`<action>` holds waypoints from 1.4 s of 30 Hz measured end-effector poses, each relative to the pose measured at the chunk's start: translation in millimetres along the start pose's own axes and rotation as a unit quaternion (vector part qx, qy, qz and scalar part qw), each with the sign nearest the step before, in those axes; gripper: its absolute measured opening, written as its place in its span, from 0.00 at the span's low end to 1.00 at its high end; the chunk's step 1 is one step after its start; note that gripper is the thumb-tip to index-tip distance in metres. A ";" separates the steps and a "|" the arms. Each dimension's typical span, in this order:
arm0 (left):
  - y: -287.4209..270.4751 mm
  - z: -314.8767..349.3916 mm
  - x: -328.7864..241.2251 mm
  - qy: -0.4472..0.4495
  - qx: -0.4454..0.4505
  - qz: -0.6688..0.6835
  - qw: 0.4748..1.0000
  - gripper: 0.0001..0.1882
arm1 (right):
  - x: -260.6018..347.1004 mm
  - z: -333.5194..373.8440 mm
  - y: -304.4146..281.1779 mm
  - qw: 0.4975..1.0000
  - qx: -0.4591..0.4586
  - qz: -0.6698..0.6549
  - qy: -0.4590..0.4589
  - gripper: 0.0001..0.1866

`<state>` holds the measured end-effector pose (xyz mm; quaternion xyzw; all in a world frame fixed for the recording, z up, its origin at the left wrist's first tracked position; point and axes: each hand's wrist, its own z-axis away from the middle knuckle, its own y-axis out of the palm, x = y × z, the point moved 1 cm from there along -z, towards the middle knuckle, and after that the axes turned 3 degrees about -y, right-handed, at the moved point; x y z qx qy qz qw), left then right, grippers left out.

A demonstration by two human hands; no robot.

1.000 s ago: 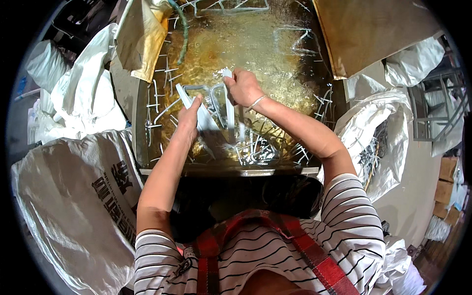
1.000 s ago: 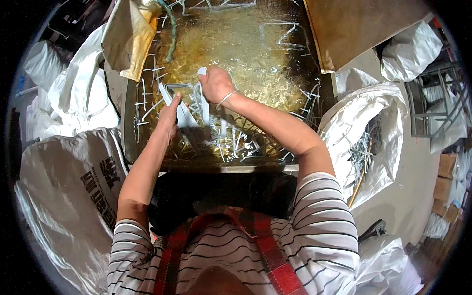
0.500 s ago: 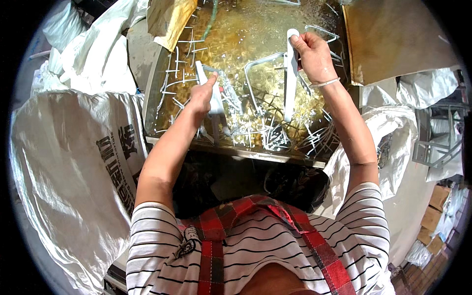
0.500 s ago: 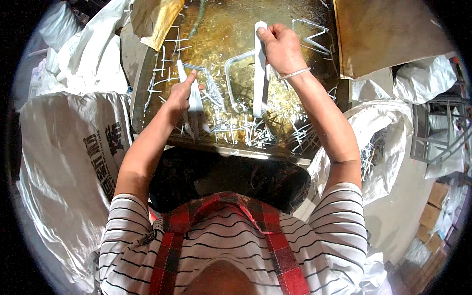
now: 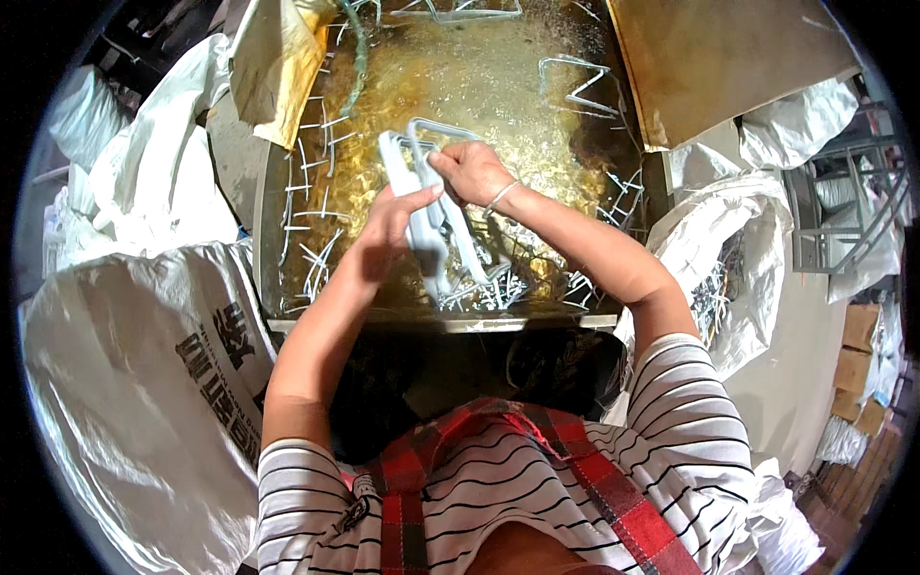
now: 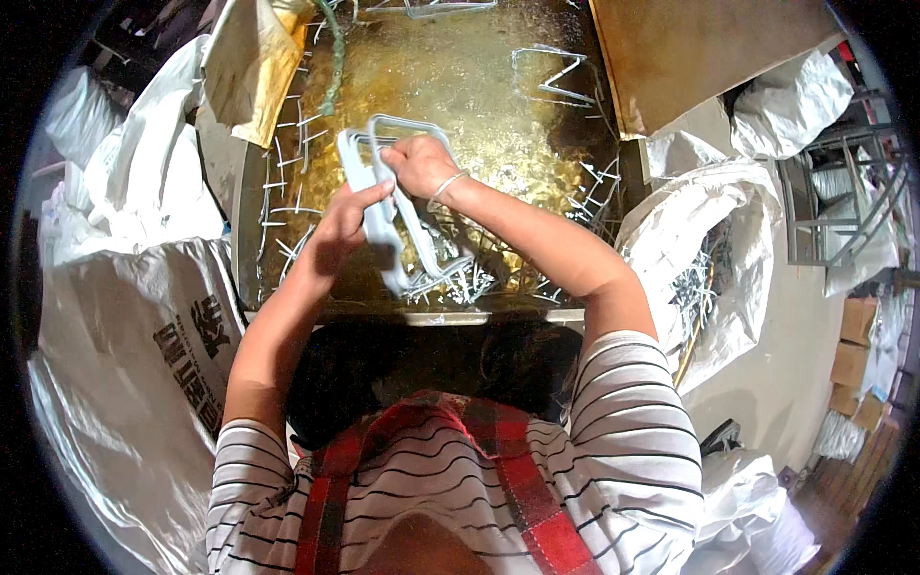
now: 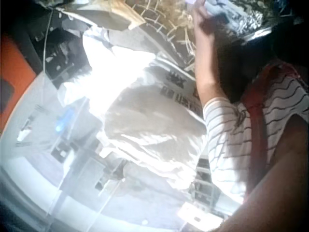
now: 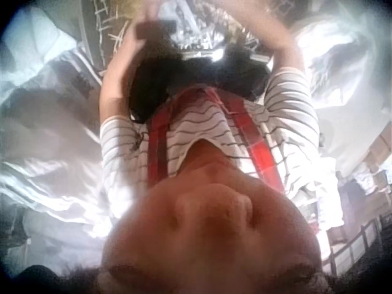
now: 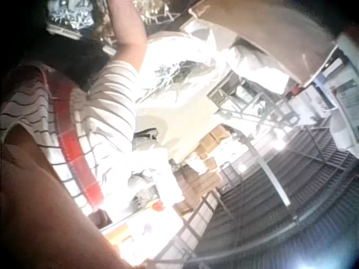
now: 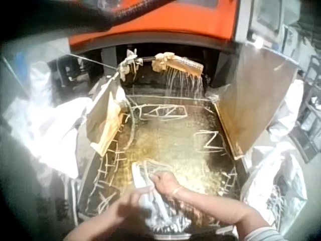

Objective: The person gathers metal wire frames from a metal tray and stacks them into a sack by hand, picking them up individually and in small groups from the tray.

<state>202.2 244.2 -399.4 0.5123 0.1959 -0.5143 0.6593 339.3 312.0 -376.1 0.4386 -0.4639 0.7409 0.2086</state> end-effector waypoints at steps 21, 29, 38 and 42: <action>-79.8 -5.9 21.1 -0.161 -0.288 0.019 0.944 0.07 | -259.1 -98.2 -163.8 0.749 -0.096 0.655 0.038 0.13; -83.9 -5.6 29.4 -0.150 -0.312 -0.026 0.938 0.11 | -103.7 -37.1 -88.7 0.973 -0.032 0.223 0.042 0.20; -81.1 28.0 12.4 -0.076 -0.223 0.078 0.969 0.10 | -36.5 6.9 81.5 0.976 0.037 -0.184 0.112 0.14; -52.0 37.6 -6.6 -0.062 -0.199 0.042 0.977 0.08 | -55.5 -3.1 109.7 0.979 0.027 -0.182 0.082 0.13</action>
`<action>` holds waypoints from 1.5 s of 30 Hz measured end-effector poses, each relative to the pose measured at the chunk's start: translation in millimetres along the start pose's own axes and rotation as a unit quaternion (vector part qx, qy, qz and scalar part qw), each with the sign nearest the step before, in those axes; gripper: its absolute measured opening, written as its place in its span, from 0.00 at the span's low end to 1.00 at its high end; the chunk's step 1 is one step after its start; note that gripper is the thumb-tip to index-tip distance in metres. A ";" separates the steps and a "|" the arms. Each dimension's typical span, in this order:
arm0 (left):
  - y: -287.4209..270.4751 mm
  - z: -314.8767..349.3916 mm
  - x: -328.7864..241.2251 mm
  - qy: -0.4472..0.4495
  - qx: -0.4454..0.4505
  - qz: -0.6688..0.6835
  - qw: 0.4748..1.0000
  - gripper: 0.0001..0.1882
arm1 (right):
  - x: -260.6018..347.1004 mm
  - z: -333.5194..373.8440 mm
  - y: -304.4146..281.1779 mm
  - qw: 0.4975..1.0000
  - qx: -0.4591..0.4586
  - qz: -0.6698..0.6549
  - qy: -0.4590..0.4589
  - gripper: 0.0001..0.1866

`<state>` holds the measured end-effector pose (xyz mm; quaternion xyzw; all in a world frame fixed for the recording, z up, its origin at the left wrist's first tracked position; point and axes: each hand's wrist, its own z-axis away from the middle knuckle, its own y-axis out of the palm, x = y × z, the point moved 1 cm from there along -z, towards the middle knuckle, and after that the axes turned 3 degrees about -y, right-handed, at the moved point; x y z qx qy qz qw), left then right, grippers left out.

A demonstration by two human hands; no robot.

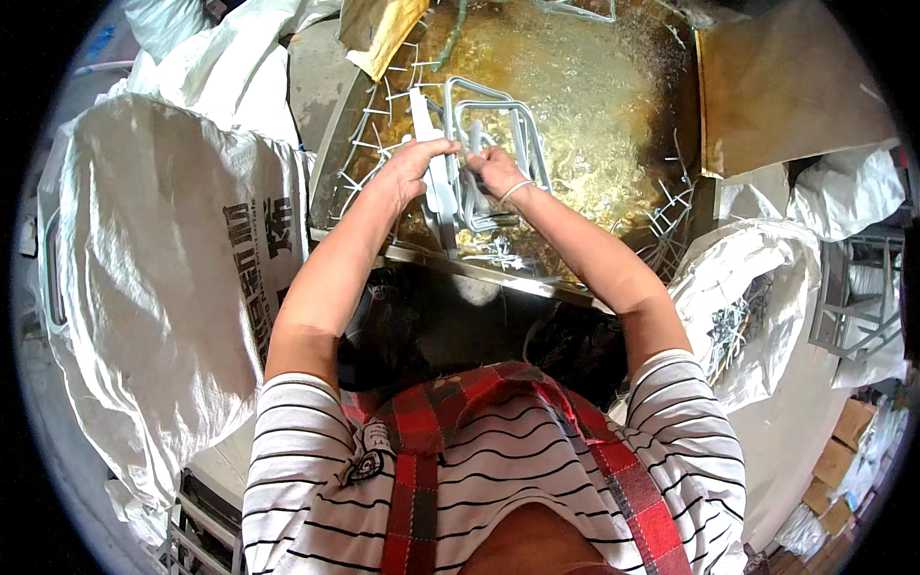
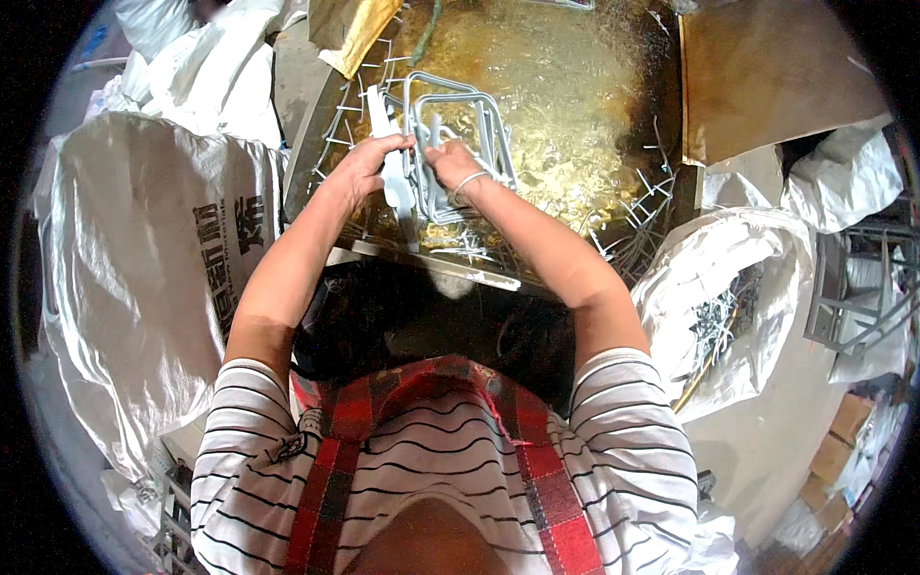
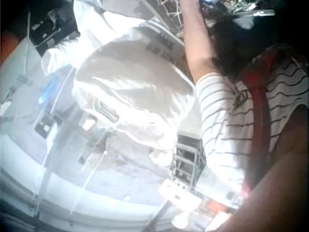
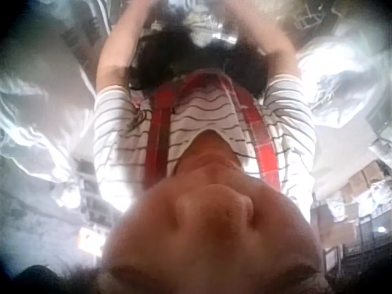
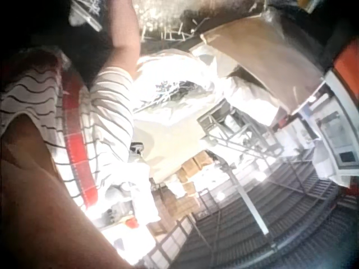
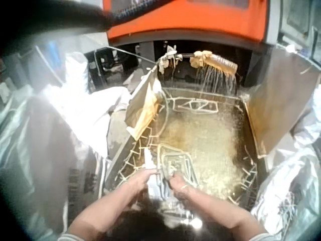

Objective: The person gathers metal wire frames from a metal tray and stacks them into a sack by hand, picking them up individually and in small groups from the tray.

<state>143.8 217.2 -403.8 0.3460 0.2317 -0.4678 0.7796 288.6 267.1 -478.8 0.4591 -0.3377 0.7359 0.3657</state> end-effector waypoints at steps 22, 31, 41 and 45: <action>6.6 -2.7 5.0 0.089 0.053 -0.086 0.991 0.30 | 108.3 64.0 -12.8 0.968 0.182 0.159 -0.070 0.17; 25.1 10.6 -16.9 0.141 -0.021 0.174 0.974 0.14 | 148.3 96.2 -51.6 0.918 -0.013 0.382 -0.107 0.37; 54.4 59.5 -35.5 0.207 0.201 0.274 0.917 0.20 | 74.5 100.4 -77.6 0.920 0.046 -0.367 0.129 0.21; 48.9 74.1 -33.0 0.188 0.259 0.230 0.919 0.31 | 52.8 79.0 -79.7 0.888 0.017 -0.452 0.079 0.05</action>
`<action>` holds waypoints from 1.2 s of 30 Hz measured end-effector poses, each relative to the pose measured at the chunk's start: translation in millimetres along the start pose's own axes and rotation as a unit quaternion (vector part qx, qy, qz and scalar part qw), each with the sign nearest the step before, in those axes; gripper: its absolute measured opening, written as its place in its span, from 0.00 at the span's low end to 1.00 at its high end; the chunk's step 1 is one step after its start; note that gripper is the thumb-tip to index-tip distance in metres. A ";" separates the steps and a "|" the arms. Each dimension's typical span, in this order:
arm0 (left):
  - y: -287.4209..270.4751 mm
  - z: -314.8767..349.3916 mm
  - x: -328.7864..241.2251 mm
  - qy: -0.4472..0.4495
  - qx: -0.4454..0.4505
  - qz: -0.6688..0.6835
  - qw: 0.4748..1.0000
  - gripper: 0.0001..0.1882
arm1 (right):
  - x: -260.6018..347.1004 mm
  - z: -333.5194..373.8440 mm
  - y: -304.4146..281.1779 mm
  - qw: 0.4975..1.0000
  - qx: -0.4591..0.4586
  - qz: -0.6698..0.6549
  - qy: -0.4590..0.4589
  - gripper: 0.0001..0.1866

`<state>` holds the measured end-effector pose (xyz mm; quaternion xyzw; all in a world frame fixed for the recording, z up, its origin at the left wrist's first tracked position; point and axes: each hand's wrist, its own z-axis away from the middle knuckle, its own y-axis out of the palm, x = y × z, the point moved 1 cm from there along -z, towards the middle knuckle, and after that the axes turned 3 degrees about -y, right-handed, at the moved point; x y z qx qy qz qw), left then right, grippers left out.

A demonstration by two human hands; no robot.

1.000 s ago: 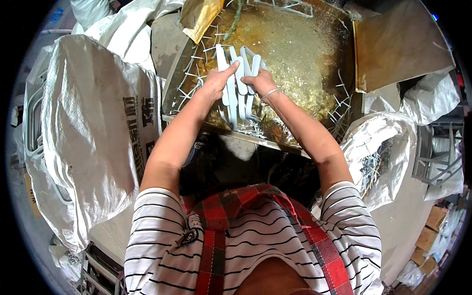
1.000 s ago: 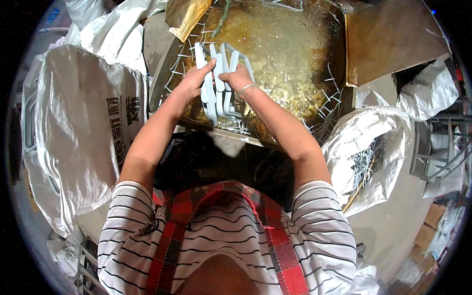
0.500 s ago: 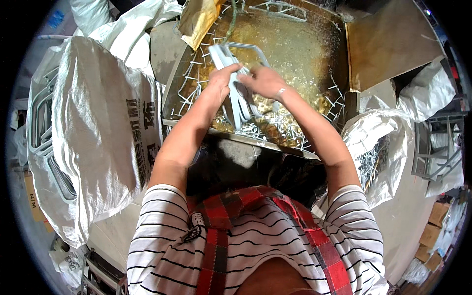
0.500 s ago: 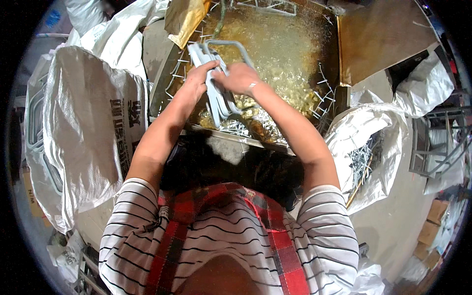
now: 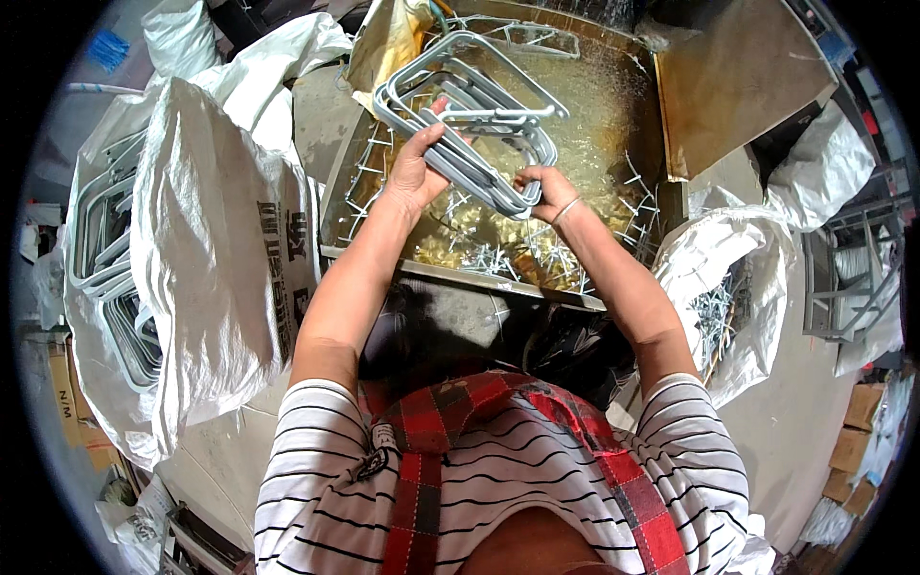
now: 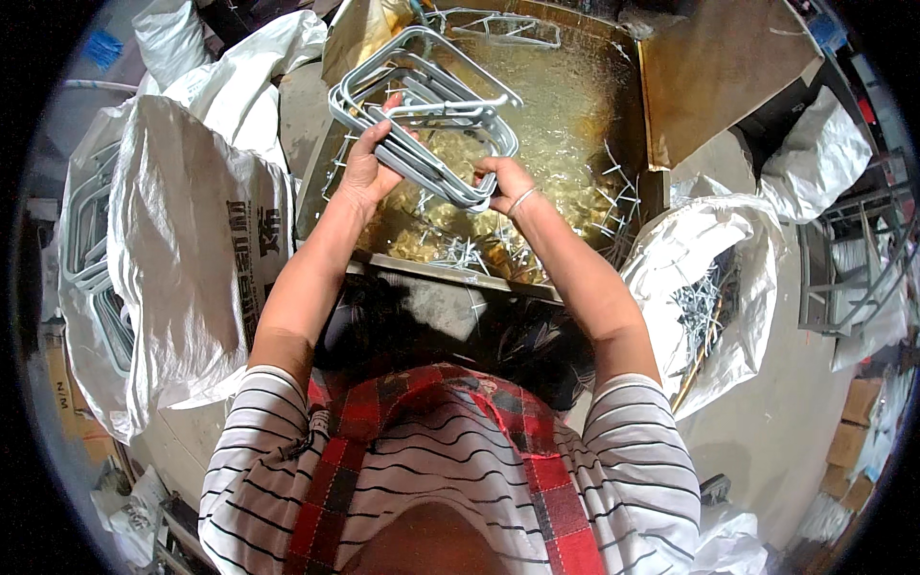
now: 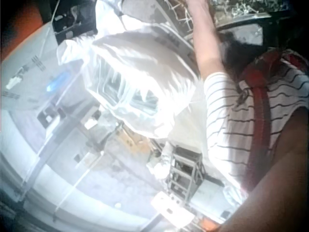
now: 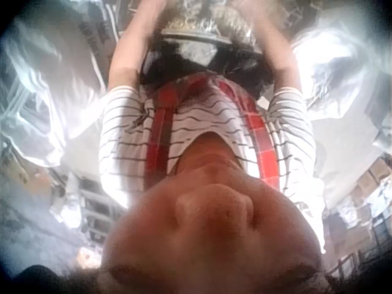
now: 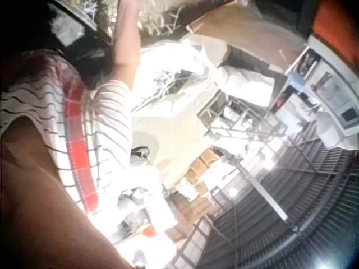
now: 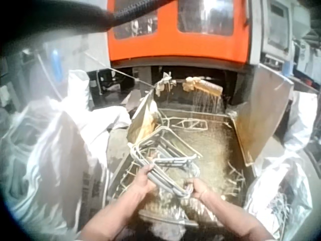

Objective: The person gathers metal wire frames from a metal tray and stacks them into a sack by hand, picking them up individually and in small groups from the tray.

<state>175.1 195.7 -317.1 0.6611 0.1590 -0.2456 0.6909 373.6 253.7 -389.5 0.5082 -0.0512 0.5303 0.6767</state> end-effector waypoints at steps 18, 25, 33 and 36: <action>-45.0 -12.9 -43.1 0.096 -0.200 0.051 0.974 0.10 | 46.4 11.7 -71.1 0.918 -0.124 0.361 -0.107 0.02; -51.2 -12.7 -51.9 0.144 -0.235 -0.177 0.945 0.16 | 130.2 38.4 -100.1 0.553 -0.099 0.772 -0.299 0.20; -17.1 -29.4 23.2 -0.088 0.035 -0.300 0.949 0.22 | 130.4 28.2 44.8 0.491 0.200 0.778 -0.336 0.27; 0.6 -24.6 24.7 -0.135 0.110 -0.189 0.966 0.29 | 128.2 7.4 54.3 0.461 0.207 0.784 -0.360 0.28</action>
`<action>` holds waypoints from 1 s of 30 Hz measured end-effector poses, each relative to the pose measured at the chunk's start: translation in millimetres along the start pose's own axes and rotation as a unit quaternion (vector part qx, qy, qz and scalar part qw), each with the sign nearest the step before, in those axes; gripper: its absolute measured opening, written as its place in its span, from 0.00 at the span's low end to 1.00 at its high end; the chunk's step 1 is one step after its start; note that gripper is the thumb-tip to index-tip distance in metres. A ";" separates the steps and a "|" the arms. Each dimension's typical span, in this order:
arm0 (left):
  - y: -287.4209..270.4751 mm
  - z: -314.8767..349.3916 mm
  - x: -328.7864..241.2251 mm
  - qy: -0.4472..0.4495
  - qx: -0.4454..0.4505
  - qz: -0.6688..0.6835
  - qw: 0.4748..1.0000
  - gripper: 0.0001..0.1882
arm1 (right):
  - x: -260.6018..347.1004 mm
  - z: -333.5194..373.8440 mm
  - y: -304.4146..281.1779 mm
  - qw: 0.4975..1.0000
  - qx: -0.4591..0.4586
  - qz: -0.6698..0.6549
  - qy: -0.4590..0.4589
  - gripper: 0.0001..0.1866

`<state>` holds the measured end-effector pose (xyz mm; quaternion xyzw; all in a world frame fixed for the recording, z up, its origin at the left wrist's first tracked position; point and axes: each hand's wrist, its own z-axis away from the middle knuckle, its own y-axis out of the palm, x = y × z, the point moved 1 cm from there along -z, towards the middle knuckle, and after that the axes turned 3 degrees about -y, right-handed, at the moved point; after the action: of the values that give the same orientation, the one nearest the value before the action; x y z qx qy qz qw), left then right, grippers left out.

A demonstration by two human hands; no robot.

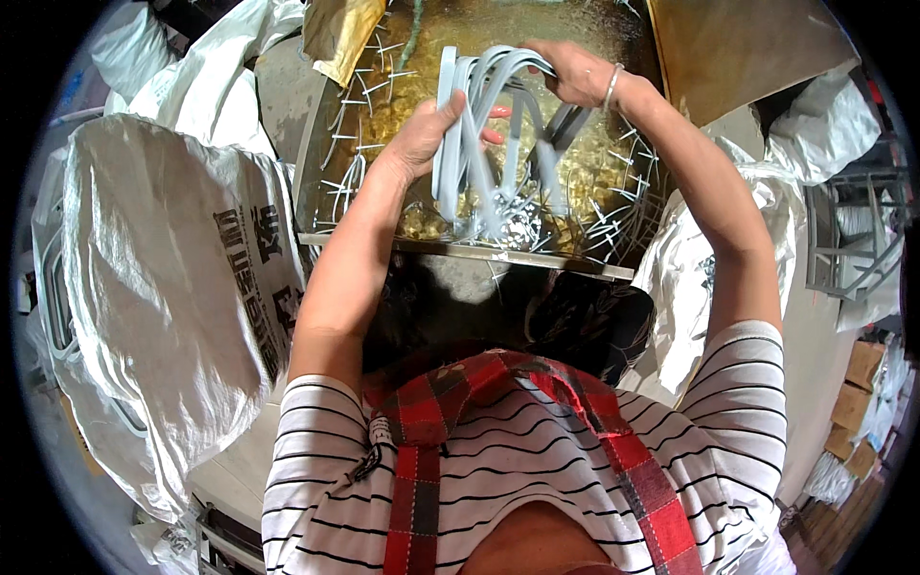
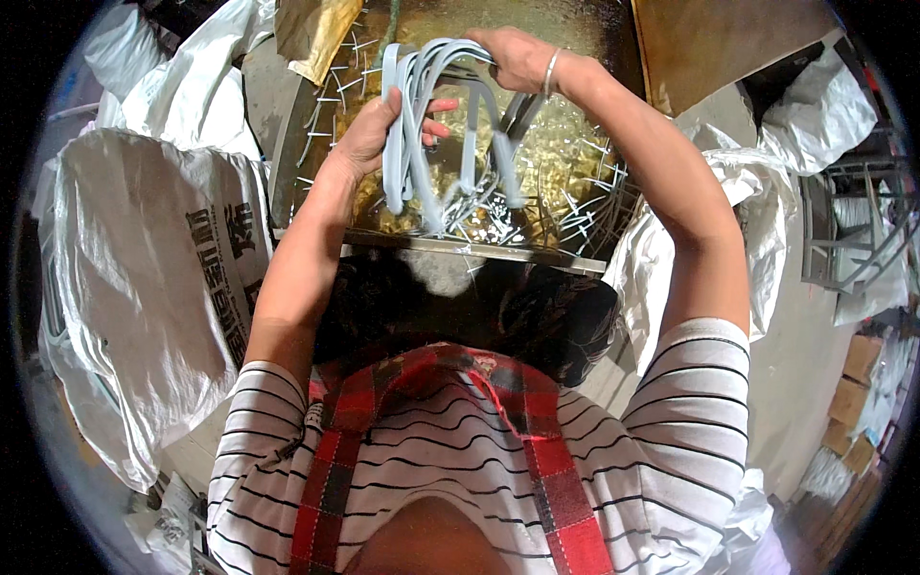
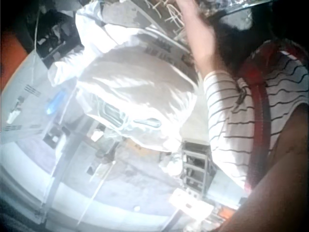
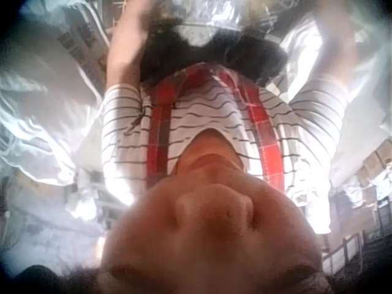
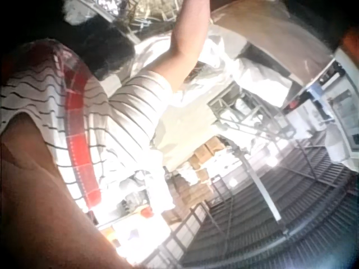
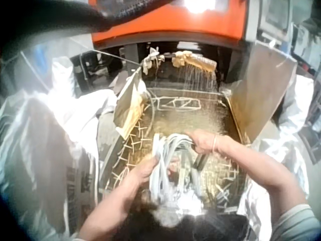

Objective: The person gathers metal wire frames from a metal tray and stacks them into a sack by hand, picking them up individually and in small groups from the tray.

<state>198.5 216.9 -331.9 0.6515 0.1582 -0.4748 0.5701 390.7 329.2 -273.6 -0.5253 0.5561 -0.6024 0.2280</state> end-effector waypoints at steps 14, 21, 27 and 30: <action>-19.1 25.7 -29.0 0.081 -0.169 0.079 0.979 0.15 | -16.7 20.9 67.9 0.913 -0.150 -0.285 0.252 0.45; -35.9 22.6 -26.5 0.167 -0.153 0.219 0.949 0.15 | 36.7 35.8 126.8 0.703 0.009 -0.626 0.339 0.11; -66.2 20.0 -27.8 0.213 -0.215 0.287 0.909 0.12 | 49.6 32.5 85.4 0.930 0.264 0.228 0.119 0.18; -72.8 21.2 -32.1 0.261 -0.255 0.298 0.882 0.14 | 62.1 29.9 72.3 0.928 0.125 0.026 0.351 0.21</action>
<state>118.8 230.5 -347.2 0.6007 0.2154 -0.0383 0.7689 373.4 242.9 -321.0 -0.2333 0.5345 -0.8064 0.0979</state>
